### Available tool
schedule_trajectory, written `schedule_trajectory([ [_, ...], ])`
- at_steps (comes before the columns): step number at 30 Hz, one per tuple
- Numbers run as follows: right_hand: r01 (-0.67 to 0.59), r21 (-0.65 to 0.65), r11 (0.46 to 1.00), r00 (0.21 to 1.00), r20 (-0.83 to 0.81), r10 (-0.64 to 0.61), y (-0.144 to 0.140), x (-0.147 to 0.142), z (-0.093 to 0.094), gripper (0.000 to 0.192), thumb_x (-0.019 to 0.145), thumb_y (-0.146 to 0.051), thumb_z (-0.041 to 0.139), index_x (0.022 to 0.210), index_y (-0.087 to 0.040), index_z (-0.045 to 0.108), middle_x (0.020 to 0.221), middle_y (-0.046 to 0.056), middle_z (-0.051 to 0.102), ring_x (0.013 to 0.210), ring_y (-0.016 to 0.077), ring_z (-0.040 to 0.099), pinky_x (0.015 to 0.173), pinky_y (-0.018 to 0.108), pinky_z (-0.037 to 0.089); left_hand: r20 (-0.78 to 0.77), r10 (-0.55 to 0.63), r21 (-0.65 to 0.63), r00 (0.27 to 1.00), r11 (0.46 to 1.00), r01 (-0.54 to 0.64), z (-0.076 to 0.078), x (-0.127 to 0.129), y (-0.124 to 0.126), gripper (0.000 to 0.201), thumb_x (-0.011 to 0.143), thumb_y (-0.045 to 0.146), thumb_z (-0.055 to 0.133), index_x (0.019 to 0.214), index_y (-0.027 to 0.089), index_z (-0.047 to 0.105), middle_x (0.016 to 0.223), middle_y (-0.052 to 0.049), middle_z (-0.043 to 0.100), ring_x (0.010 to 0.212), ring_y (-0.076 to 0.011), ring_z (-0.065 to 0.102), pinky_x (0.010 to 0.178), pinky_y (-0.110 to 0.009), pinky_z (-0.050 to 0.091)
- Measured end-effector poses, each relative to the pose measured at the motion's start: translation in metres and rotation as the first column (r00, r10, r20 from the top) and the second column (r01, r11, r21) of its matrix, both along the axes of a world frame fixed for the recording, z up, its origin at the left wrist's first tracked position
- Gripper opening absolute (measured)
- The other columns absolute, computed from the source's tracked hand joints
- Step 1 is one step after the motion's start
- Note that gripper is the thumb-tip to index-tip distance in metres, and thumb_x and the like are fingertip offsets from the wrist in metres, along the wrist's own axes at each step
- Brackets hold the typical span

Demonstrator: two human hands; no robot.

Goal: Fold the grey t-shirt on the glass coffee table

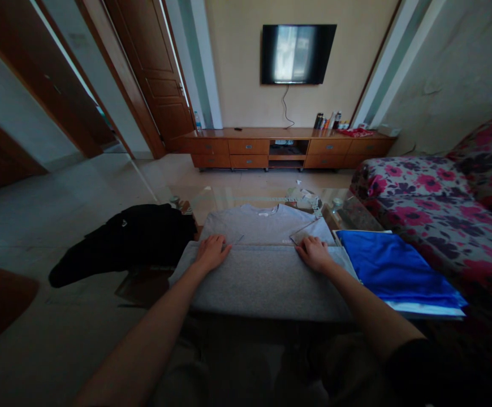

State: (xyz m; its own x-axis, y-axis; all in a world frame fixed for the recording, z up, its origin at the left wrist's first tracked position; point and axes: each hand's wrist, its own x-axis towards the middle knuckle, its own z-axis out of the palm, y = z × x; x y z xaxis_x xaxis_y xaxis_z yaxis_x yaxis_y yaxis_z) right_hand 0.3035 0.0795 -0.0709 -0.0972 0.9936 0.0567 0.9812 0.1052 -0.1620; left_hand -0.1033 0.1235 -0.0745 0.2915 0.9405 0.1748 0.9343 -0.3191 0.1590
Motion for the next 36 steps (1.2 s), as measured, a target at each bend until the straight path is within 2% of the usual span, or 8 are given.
schedule_trajectory([
  [7, -0.019, -0.032, 0.999, 1.0, 0.01, 0.019, 0.001, 0.004, 0.002, 0.042, 0.103, -0.052, 0.037, 0.1, -0.02, 0.063, 0.114, 0.013, 0.065, 0.111, 0.0302, 0.053, 0.092, 0.044, 0.035, -0.054, -0.045, -0.005, 0.998, 0.999, 0.044, 0.002, -0.012, -0.001, 0.031, 0.094, 0.048, 0.051, 0.102, 0.021, 0.062, 0.114, -0.012, 0.063, 0.112, -0.0292, 0.054, 0.098, -0.042, 0.038],
  [12, -0.016, -0.057, 0.998, 1.0, -0.01, 0.015, -0.001, 0.003, 0.006, 0.038, 0.105, -0.048, 0.035, 0.107, -0.02, 0.06, 0.111, 0.012, 0.068, 0.109, 0.028, 0.056, 0.094, 0.042, 0.035, -0.027, -0.057, -0.039, 0.998, 0.998, 0.056, 0.001, -0.015, -0.001, 0.032, 0.093, 0.047, 0.051, 0.11, 0.021, 0.06, 0.115, -0.011, 0.065, 0.112, -0.0288, 0.056, 0.1, -0.042, 0.037],
  [18, -0.004, -0.057, 0.998, 0.999, 0.047, 0.006, -0.005, 0.0, 0.007, 0.041, 0.105, -0.049, 0.031, 0.105, -0.019, 0.059, 0.117, 0.015, 0.066, 0.114, 0.0302, 0.054, 0.095, 0.043, 0.036, -0.087, -0.076, -0.017, 0.993, 0.997, 0.075, 0.002, -0.013, -0.002, 0.026, 0.093, 0.044, 0.053, 0.101, 0.021, 0.063, 0.116, -0.012, 0.063, 0.116, -0.0312, 0.054, 0.102, -0.046, 0.035],
  [24, 0.009, -0.011, 1.0, 0.999, 0.035, -0.009, -0.005, 0.001, 0.006, 0.041, 0.106, -0.048, 0.027, 0.106, -0.019, 0.057, 0.116, 0.014, 0.066, 0.112, 0.0297, 0.054, 0.094, 0.043, 0.036, -0.038, -0.157, -0.025, 0.987, 0.987, 0.156, 0.007, -0.01, -0.005, 0.026, 0.102, 0.037, 0.039, 0.108, 0.022, 0.059, 0.114, -0.011, 0.065, 0.112, -0.026, 0.056, 0.102, -0.04, 0.037],
  [30, 0.031, -0.034, 0.999, 0.997, 0.071, -0.029, -0.007, 0.001, 0.001, 0.043, 0.106, -0.051, 0.029, 0.108, -0.019, 0.059, 0.12, 0.014, 0.064, 0.114, 0.0297, 0.052, 0.095, 0.044, 0.036, -0.021, -0.098, 0.009, 0.995, 0.995, 0.098, 0.006, -0.011, -0.004, 0.031, 0.1, 0.044, 0.045, 0.114, 0.02, 0.058, 0.116, -0.012, 0.063, 0.112, -0.0281, 0.056, 0.103, -0.043, 0.035],
  [33, 0.033, -0.02, 0.999, 0.995, 0.094, -0.031, -0.006, 0.002, 0.002, 0.046, 0.106, -0.052, 0.029, 0.109, -0.018, 0.06, 0.121, 0.015, 0.064, 0.115, 0.0298, 0.052, 0.096, 0.044, 0.036, -0.067, -0.053, 0.054, 0.996, 0.997, 0.057, 0.008, -0.015, -0.002, 0.033, 0.096, 0.05, 0.05, 0.103, 0.021, 0.063, 0.116, -0.013, 0.063, 0.115, -0.0299, 0.054, 0.105, -0.046, 0.033],
  [36, 0.016, -0.008, 1.0, 0.991, 0.131, -0.014, -0.005, 0.006, 0.004, 0.05, 0.105, -0.055, 0.029, 0.107, -0.017, 0.062, 0.118, 0.016, 0.065, 0.115, 0.0316, 0.054, 0.096, 0.046, 0.036, -0.083, -0.061, 0.079, 0.995, 0.995, 0.068, 0.01, -0.021, 0.001, 0.035, 0.094, 0.054, 0.052, 0.097, 0.021, 0.065, 0.114, -0.012, 0.065, 0.115, -0.0295, 0.054, 0.11, -0.046, 0.029],
])
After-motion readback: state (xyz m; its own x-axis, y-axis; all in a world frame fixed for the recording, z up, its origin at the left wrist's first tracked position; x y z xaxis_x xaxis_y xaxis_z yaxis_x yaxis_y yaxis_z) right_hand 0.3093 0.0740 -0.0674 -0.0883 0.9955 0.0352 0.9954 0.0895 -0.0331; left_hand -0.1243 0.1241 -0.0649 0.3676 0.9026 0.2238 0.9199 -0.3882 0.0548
